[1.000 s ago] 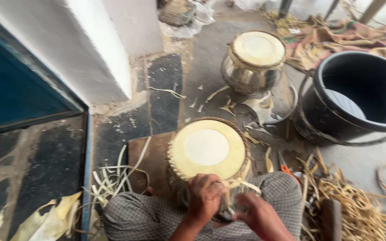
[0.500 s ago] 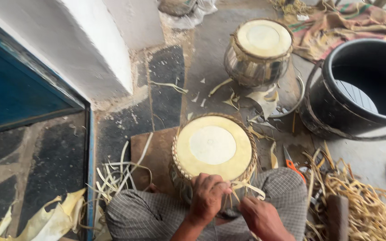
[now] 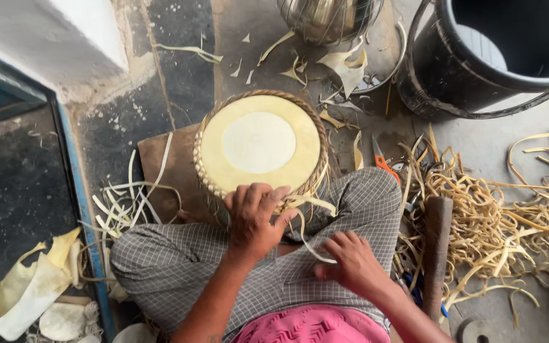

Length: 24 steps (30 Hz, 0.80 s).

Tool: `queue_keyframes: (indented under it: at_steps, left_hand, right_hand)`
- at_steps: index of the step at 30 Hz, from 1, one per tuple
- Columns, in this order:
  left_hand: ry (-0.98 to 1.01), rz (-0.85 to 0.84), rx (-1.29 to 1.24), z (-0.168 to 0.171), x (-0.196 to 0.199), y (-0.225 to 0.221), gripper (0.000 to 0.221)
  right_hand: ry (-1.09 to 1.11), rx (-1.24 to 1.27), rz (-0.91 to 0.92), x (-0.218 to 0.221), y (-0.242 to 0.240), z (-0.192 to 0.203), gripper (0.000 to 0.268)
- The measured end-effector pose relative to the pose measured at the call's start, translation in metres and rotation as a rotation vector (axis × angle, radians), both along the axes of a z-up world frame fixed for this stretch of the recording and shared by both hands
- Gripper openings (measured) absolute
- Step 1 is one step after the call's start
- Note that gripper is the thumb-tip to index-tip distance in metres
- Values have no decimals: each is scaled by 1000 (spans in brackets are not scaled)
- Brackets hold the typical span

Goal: The person weaves leather strips through the rim of a drum using a pointed hand tool to tighten and secure the drum head.

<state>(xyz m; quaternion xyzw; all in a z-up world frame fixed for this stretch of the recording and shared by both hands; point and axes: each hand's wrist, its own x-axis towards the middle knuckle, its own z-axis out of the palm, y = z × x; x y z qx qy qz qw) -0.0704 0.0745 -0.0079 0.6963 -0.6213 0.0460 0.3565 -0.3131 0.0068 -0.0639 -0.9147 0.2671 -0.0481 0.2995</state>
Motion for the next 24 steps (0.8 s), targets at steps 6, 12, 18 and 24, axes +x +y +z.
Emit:
queue_keyframes:
  at_steps: [6, 12, 18, 24]
  left_hand:
    - [-54, 177, -69, -3, -28, -10, 19]
    - [55, 225, -170, -20, -1, -36, 14]
    - [98, 232, -94, -17, 54, -59, 17]
    - [78, 151, -126, -1, 90, -88, 20]
  right_hand:
    - [331, -50, 83, -44, 10, -37, 23]
    - [-222, 624, -10, -56, -25, -41, 42]
    - [-398, 1126, -471, -30, -31, 4, 53]
    - [-415, 145, -358, 39, -34, 47, 56]
